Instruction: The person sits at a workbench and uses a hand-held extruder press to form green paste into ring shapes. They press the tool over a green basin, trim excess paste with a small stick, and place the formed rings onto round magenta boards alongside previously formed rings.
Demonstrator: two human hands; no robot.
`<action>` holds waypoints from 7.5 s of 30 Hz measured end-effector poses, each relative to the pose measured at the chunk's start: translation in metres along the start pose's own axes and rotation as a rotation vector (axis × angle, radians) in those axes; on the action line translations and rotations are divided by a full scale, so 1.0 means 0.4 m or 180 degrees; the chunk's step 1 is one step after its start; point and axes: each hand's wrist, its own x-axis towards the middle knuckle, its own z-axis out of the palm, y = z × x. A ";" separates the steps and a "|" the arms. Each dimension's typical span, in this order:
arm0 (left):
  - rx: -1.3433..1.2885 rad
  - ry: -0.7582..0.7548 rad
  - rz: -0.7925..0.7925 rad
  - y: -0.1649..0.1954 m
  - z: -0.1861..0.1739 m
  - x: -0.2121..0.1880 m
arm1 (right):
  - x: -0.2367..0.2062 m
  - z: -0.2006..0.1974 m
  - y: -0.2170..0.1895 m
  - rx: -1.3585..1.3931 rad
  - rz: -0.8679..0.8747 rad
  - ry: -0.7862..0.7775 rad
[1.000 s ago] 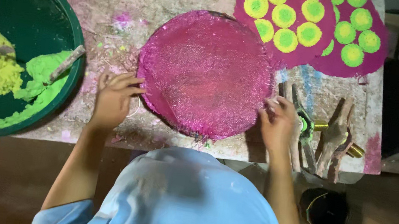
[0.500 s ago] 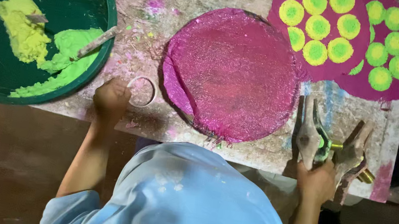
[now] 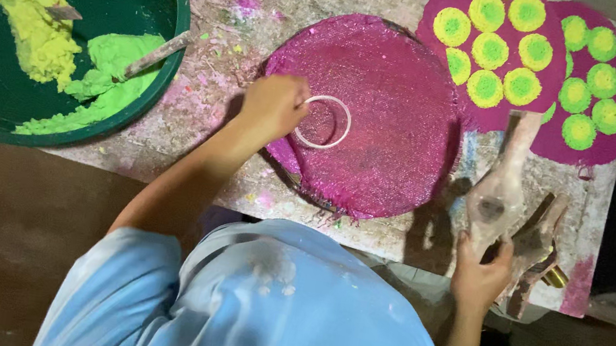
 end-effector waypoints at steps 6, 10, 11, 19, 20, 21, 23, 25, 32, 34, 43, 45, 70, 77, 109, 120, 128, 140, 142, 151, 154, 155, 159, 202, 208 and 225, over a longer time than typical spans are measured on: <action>-0.0019 0.0116 -0.0393 -0.064 0.011 -0.126 | -0.019 0.022 -0.001 0.0287 0.0164 -0.0588; -0.0485 0.0251 -0.0447 -0.050 -0.016 -0.132 | 0.016 0.049 -0.009 0.0842 0.0258 -0.1090; -0.0737 0.0287 -0.0535 -0.045 -0.031 -0.124 | 0.026 0.059 -0.017 0.1134 0.0418 -0.1268; -0.7376 -0.0584 -0.0367 0.033 -0.079 -0.013 | 0.189 0.173 -0.227 0.0809 0.1414 -0.4733; -0.7525 -0.0586 0.0074 0.038 -0.074 -0.007 | 0.204 0.180 -0.265 0.0552 0.1803 -0.4929; -0.7656 -0.0556 0.0525 0.042 -0.067 0.000 | 0.232 0.187 -0.304 0.0389 0.1710 -0.4921; -0.7752 -0.0158 0.0745 0.036 -0.054 0.014 | 0.284 0.207 -0.377 0.0069 0.1514 -0.4916; -0.7695 0.0521 0.0267 0.016 -0.042 0.030 | 0.308 0.232 -0.432 -0.0657 0.0947 -0.4633; -0.7852 0.0759 0.0790 -0.095 -0.062 0.038 | 0.262 0.346 -0.497 -0.1138 -0.0236 -0.4000; -0.7781 0.0877 0.0709 -0.101 -0.058 0.024 | 0.251 0.351 -0.497 -0.1047 -0.0156 -0.4044; -0.7930 0.1231 0.0200 -0.039 -0.003 0.071 | 0.284 0.322 -0.501 -0.1588 -0.0690 -0.3551; -0.7741 0.1183 0.0370 -0.044 -0.018 0.090 | 0.280 0.331 -0.503 -0.1532 -0.0837 -0.3354; -0.0686 0.0439 -0.0455 0.012 0.029 -0.174 | 0.268 0.190 -0.139 0.0738 -0.0002 -0.2396; -0.0269 0.0535 -0.0451 0.020 0.085 -0.202 | 0.118 0.184 -0.035 0.3083 0.0736 -0.1887; -0.0930 -0.1202 -0.0433 -0.225 -0.716 -0.496 | -0.004 0.417 -0.979 0.1512 -0.3779 -0.5483; -0.4963 -0.0827 -0.0325 -0.544 -0.713 -0.584 | 0.104 0.672 -1.220 -0.0929 -0.6606 -0.0791; -0.3248 0.1741 -0.0675 -0.701 -0.610 -0.584 | -0.045 0.960 -1.071 -0.2712 -0.4370 -0.3249; -0.1769 0.2816 -0.0602 -0.647 -0.556 -0.525 | -0.185 0.916 -1.047 -0.2739 -0.2908 -0.4537; -0.1927 0.2895 -0.0625 -0.646 -0.555 -0.526 | -0.214 0.903 -1.059 -0.2831 -0.2434 -0.4776; -0.1961 0.2851 -0.0641 -0.658 -0.538 -0.531 | -0.266 0.783 -1.110 -0.1467 -0.2754 -0.4713; -0.1603 0.2832 -0.0643 -0.673 -0.570 -0.520 | -0.237 0.722 -1.147 -0.1173 -0.2653 -0.4579; -0.1412 0.2810 -0.0620 -0.679 -0.587 -0.514 | -0.226 0.705 -1.164 -0.1061 -0.2612 -0.4491; 0.0372 0.2310 -0.0567 -0.694 -0.669 -0.501 | -0.132 0.642 -1.247 -0.2298 -0.1522 -0.4442; -0.2005 0.1140 -0.0260 -0.644 -0.702 -0.437 | -0.178 0.719 -1.432 -0.1873 -0.5981 -0.1481; 0.0263 0.0911 -0.0520 -0.681 -0.687 -0.459 | -0.229 0.656 -1.549 -0.2431 -0.5509 -0.2376; -0.0415 0.0953 -0.1755 -0.681 -0.793 -0.460 | -0.180 0.682 -1.408 -0.1880 -0.4311 -0.2375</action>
